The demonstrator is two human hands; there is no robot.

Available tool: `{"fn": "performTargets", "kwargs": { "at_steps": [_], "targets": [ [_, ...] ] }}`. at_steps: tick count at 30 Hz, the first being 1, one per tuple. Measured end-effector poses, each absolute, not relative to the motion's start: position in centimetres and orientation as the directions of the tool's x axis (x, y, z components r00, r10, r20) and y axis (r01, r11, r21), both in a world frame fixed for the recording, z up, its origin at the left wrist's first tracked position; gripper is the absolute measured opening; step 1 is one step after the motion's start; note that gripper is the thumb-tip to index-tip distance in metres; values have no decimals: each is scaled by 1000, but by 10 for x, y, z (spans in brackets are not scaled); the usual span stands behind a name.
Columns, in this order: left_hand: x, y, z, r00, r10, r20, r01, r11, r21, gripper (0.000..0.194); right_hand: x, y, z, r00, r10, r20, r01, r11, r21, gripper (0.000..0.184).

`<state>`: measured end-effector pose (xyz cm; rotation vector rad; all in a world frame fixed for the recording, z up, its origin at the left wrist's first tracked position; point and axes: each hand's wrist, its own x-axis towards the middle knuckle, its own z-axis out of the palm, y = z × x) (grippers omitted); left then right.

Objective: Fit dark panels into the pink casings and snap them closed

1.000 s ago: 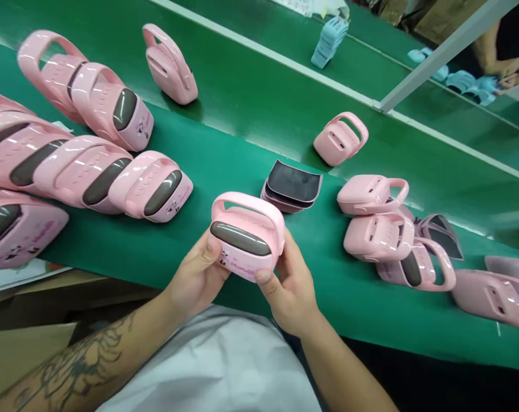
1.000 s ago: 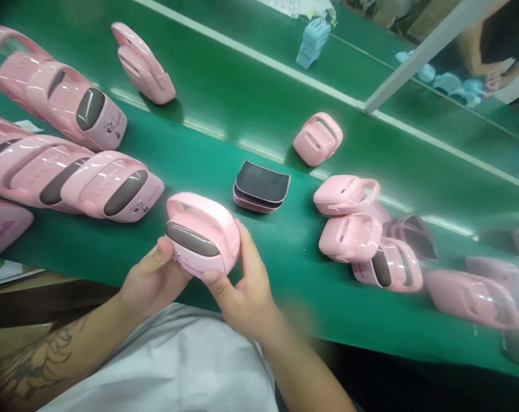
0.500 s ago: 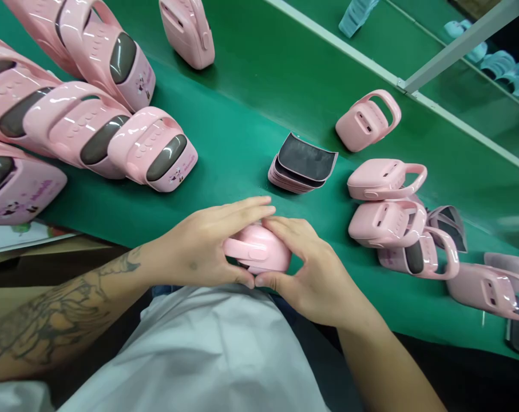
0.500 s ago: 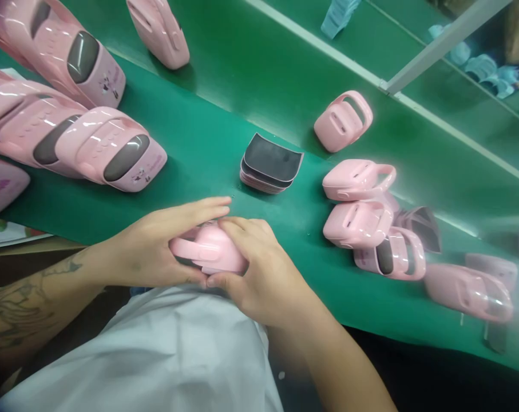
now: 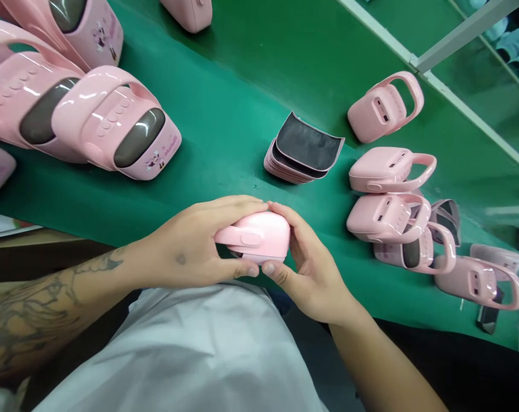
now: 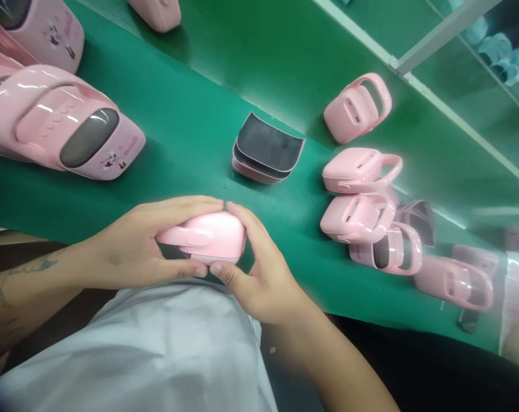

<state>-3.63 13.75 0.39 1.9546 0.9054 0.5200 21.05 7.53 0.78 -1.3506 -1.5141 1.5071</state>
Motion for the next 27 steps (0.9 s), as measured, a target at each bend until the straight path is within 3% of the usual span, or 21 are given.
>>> {"fn": "performTargets", "kwargs": {
  "at_steps": [6,11,14,18,23,27],
  "targets": [
    [-27,127,7,557,829,-38,386,-219,896,57,207,82,16,-278,913,-298,166,-260,-951,69],
    [-26,126,2,561,826,50,343,-287,894,57,209,76,10,-249,958,-140,275,-68,-959,63],
    [-28,138,-1,622,782,32,345,-310,886,56,212,76,0,-278,960,-39,321,55,-945,68],
    [-34,154,-4,616,787,-43,442,-299,846,79,217,82,-9,-285,958,30,382,142,-913,75],
    [-31,161,-1,542,818,-193,536,-159,829,84,221,88,-14,-306,951,-54,370,66,-927,85],
    [-27,158,0,473,867,-159,411,-58,910,105,226,85,-28,-136,980,-145,156,-124,-980,87]
  ]
}}
